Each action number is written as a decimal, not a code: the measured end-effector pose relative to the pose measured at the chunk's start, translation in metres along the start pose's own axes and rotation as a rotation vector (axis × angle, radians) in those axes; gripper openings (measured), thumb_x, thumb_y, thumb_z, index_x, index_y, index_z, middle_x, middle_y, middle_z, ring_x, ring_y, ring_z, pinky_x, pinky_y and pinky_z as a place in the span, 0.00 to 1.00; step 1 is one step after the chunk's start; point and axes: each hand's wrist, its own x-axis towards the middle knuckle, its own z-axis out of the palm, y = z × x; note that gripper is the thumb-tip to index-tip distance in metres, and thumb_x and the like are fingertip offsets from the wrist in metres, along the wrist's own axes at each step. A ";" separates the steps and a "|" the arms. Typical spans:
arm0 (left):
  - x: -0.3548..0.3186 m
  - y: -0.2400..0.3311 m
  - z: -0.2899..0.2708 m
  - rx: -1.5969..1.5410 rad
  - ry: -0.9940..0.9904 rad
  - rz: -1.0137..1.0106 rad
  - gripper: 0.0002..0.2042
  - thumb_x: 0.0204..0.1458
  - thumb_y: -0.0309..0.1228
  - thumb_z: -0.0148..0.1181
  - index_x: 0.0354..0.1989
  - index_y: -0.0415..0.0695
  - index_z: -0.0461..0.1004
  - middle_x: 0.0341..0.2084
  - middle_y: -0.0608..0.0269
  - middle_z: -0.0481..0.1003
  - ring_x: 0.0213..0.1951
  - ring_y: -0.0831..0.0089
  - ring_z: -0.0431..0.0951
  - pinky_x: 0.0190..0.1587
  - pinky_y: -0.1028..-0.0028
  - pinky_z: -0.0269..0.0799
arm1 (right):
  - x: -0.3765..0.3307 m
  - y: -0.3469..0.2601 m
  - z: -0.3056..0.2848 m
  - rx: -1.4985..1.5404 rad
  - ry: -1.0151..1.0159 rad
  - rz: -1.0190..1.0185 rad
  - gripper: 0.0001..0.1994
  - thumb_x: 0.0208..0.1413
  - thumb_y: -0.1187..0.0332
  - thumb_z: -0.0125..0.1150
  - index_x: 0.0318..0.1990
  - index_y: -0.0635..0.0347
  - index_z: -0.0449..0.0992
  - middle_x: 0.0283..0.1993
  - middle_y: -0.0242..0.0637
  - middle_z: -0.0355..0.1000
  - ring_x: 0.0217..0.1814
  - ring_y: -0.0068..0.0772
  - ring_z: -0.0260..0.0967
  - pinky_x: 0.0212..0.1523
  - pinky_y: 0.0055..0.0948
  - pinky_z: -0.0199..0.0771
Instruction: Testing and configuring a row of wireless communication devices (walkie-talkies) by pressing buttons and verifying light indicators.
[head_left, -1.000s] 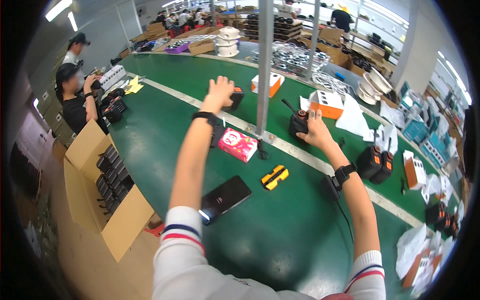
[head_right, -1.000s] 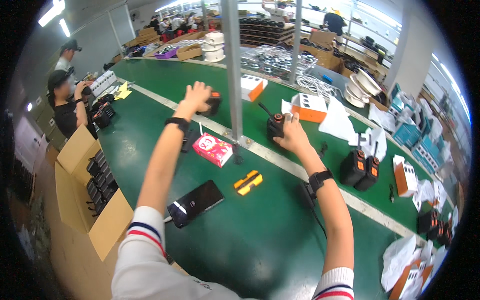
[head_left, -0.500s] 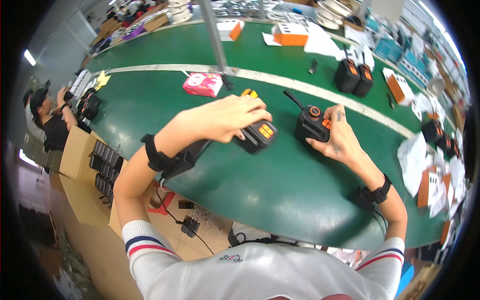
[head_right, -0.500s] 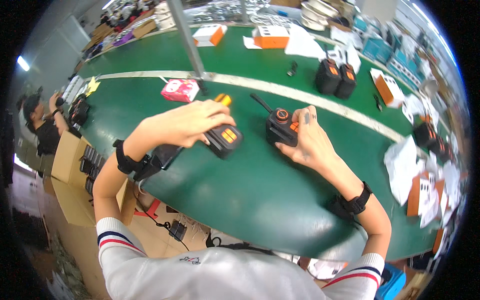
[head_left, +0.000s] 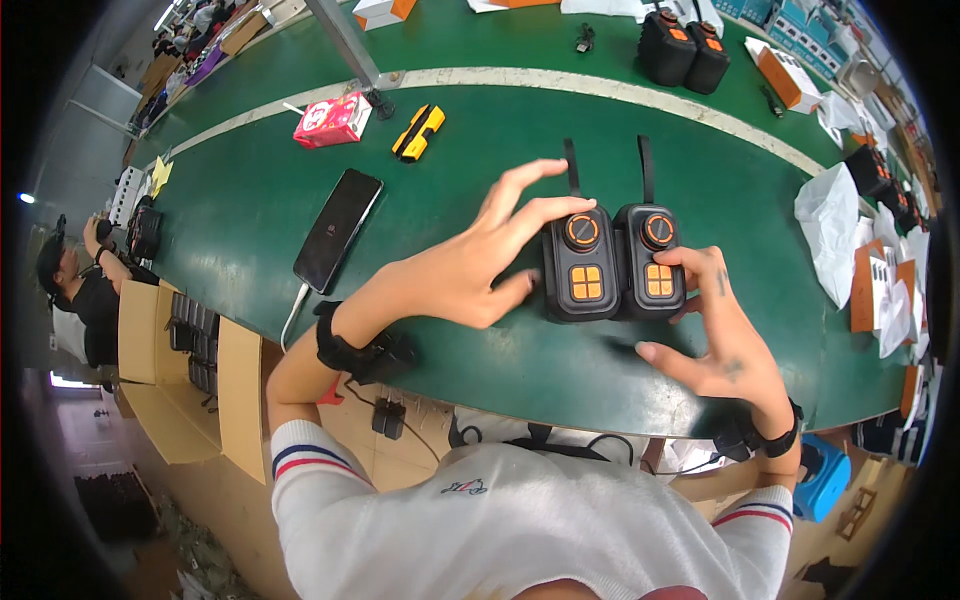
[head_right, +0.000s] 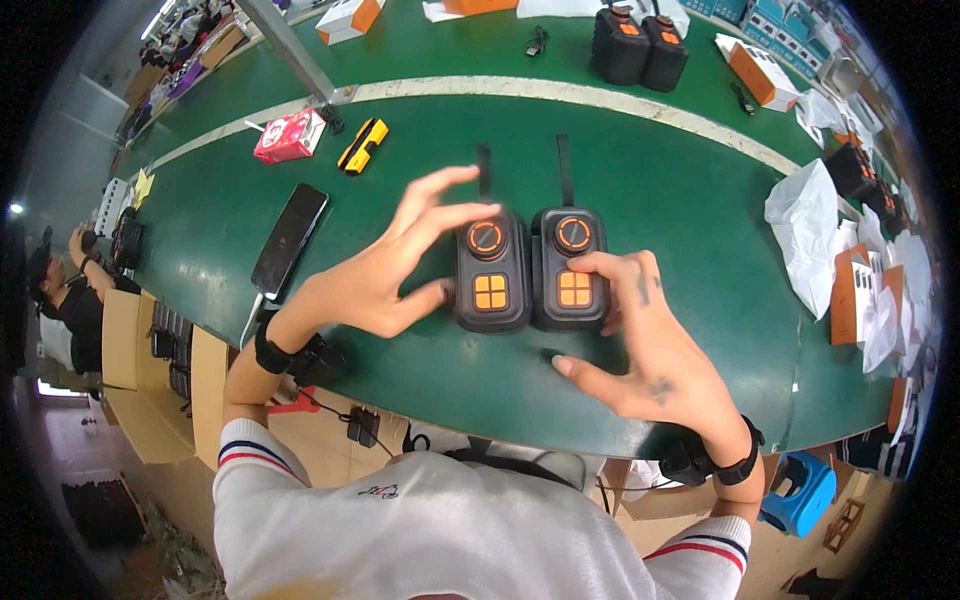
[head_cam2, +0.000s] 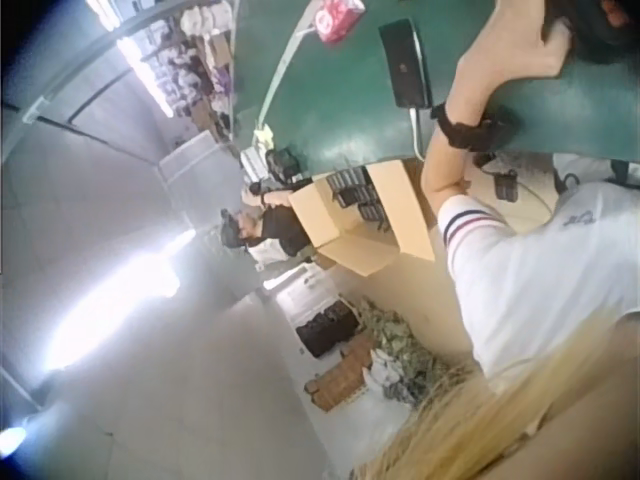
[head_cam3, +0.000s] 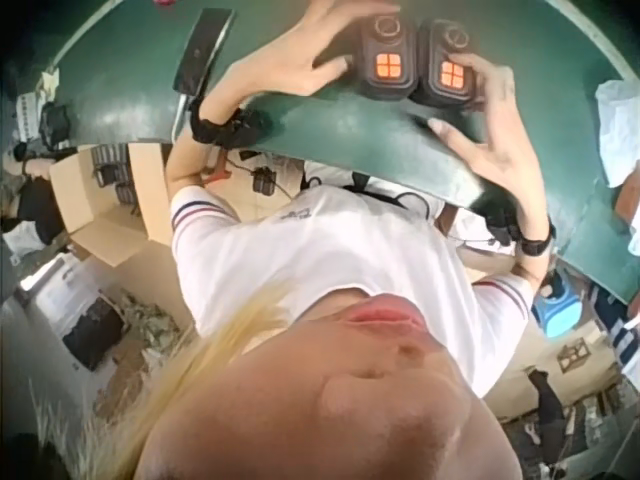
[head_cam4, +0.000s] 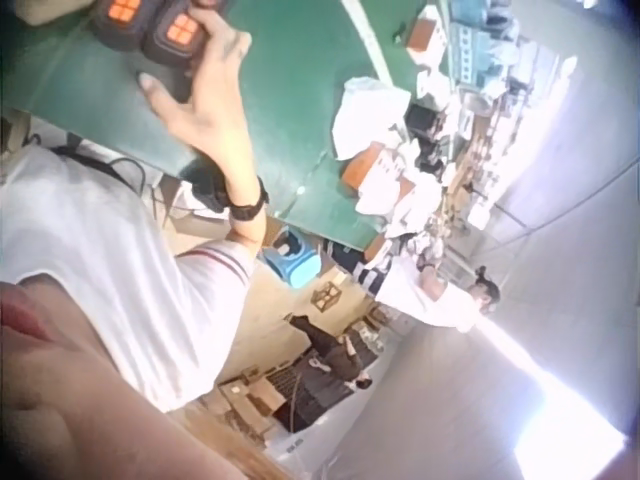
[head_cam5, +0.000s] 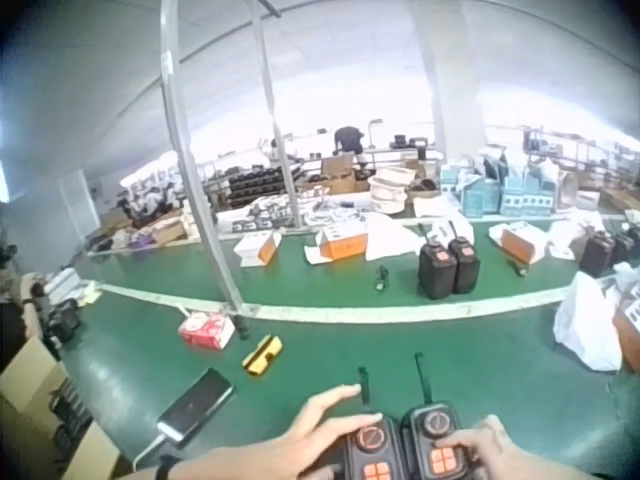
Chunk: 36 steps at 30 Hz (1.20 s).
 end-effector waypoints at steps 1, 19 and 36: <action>-0.001 -0.004 0.005 -0.004 -0.004 -0.013 0.38 0.38 0.19 0.60 0.64 0.48 0.56 0.64 0.50 0.48 0.66 0.50 0.47 0.66 0.53 0.46 | -0.002 0.002 -0.002 0.214 -0.078 0.105 0.34 0.43 0.72 0.68 0.58 0.61 0.56 0.45 0.43 0.58 0.52 0.40 0.61 0.48 0.35 0.67; 0.004 0.002 0.055 -0.808 0.158 -0.197 0.37 0.43 0.31 0.56 0.63 0.40 0.48 0.58 0.49 0.46 0.66 0.58 0.44 0.65 0.63 0.41 | 0.008 0.023 0.044 0.743 0.201 0.183 0.45 0.46 0.61 0.61 0.66 0.63 0.37 0.61 0.47 0.50 0.65 0.40 0.50 0.64 0.37 0.52; -0.001 0.007 0.060 -0.879 0.164 -0.210 0.40 0.45 0.31 0.57 0.65 0.38 0.40 0.60 0.53 0.45 0.63 0.63 0.50 0.64 0.65 0.46 | 0.004 0.021 0.042 0.829 0.147 0.256 0.46 0.43 0.66 0.59 0.67 0.60 0.37 0.60 0.45 0.51 0.64 0.39 0.51 0.64 0.37 0.53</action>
